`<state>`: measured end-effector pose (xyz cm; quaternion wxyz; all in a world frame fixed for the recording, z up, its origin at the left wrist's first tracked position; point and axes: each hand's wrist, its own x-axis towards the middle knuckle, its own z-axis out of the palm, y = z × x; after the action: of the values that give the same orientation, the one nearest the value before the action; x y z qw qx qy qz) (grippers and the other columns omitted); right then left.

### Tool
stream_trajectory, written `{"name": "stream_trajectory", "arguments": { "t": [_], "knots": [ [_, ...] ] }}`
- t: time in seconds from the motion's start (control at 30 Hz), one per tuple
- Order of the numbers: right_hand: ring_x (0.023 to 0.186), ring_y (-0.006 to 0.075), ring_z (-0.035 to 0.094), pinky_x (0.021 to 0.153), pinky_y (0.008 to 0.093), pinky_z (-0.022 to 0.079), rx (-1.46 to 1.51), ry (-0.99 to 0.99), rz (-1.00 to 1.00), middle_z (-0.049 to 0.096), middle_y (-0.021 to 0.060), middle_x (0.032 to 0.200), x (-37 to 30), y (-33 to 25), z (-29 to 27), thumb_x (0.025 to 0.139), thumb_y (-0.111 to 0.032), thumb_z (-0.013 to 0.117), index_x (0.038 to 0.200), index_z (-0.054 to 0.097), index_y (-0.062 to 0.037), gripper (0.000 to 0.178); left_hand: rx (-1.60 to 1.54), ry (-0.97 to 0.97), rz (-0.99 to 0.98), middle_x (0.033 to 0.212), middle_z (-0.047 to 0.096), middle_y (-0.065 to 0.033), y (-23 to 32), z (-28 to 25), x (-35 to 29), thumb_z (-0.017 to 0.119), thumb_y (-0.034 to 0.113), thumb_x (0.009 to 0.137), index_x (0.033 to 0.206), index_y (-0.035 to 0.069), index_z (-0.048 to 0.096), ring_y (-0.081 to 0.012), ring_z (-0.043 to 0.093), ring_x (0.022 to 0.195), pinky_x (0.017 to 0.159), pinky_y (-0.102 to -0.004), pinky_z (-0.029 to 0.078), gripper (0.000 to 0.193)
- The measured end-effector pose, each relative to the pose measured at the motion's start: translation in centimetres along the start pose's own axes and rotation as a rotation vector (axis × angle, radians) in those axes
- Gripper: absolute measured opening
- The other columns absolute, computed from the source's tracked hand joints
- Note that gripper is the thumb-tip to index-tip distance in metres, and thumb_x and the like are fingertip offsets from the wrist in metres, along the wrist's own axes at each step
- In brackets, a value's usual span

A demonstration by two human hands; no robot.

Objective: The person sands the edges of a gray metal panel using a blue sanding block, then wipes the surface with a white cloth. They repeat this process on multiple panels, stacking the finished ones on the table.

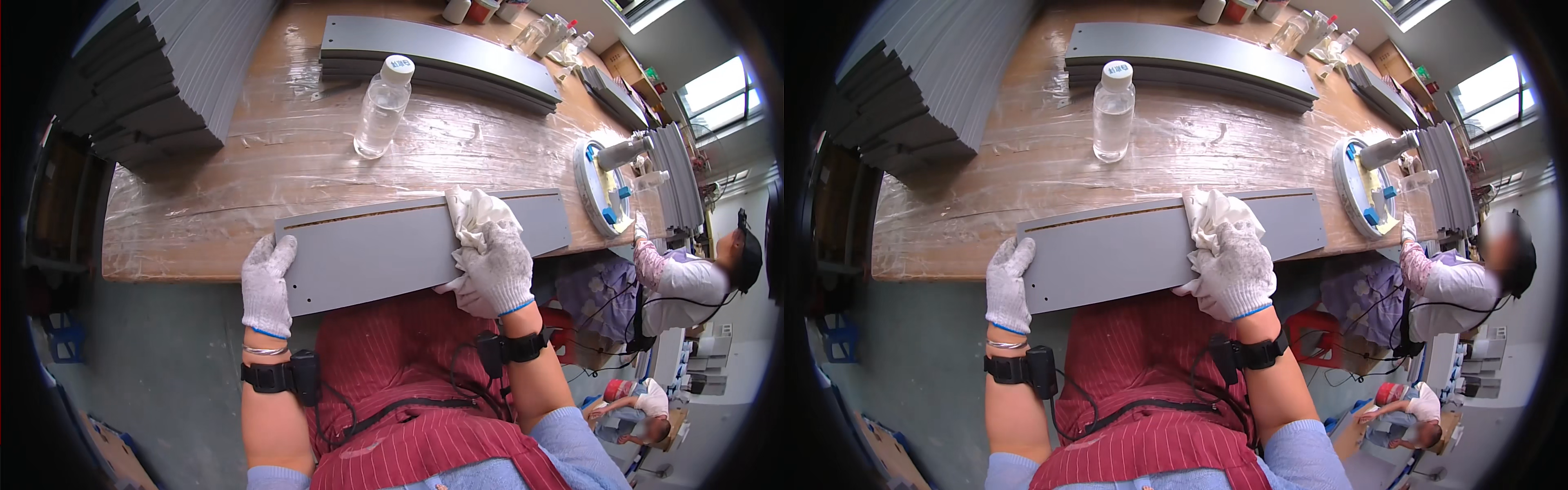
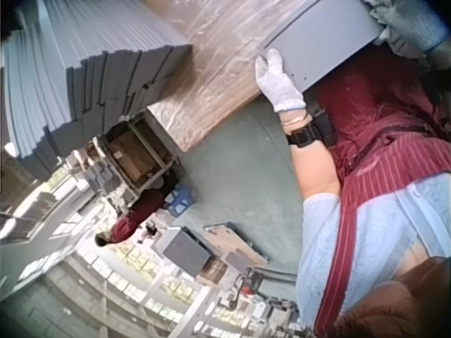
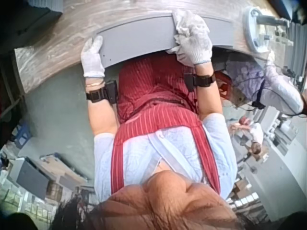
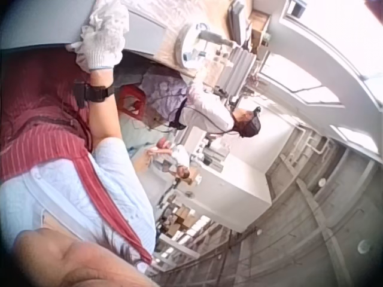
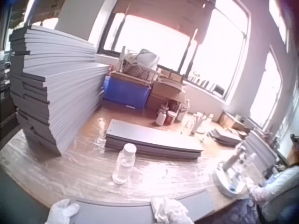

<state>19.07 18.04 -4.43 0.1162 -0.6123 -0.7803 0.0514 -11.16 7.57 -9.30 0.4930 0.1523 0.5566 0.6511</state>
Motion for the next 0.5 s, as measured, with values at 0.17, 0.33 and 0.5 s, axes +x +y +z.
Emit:
{"name": "stream_trajectory", "arguments": {
  "t": [0.17,0.33,0.5],
  "knots": [
    [0.097,0.0392,0.068,0.085,0.0456,0.054,0.115,0.037,0.176,0.070,0.0215,0.103,2.4,2.5,-0.9,0.081,-0.021,0.072,0.105,0.069,-0.0020,0.031,-0.070,-0.016,-0.060,0.104,0.069,-0.0067,0.5,-0.1,-0.3,0.060,0.022,0.102,0.117,0.000,0.066,-0.0143,0.067,0.091,0.081,-0.0287,0.056,0.027],
    [0.098,0.0370,0.069,0.082,0.0453,0.055,0.143,-0.055,-0.068,0.066,0.0199,0.112,1.6,-5.6,1.8,0.080,-0.022,0.074,0.108,0.067,-0.0025,0.034,-0.318,-0.038,-0.221,0.117,0.067,-0.0109,1.0,-0.4,0.2,0.040,0.053,0.107,0.131,0.000,0.058,-0.0195,0.064,0.105,0.091,-0.0327,0.054,0.061],
    [0.100,0.0412,0.065,0.081,0.0524,0.055,0.303,-0.083,-0.704,0.061,0.0240,0.117,-1.0,-19.2,2.6,0.079,-0.021,0.071,0.129,0.056,-0.0046,0.055,-0.357,-0.055,-0.193,0.121,0.065,-0.0153,1.8,-0.2,0.2,0.034,0.068,0.102,0.135,0.003,0.054,-0.0256,0.063,0.114,0.102,-0.0385,0.051,0.075]
  ]
}}
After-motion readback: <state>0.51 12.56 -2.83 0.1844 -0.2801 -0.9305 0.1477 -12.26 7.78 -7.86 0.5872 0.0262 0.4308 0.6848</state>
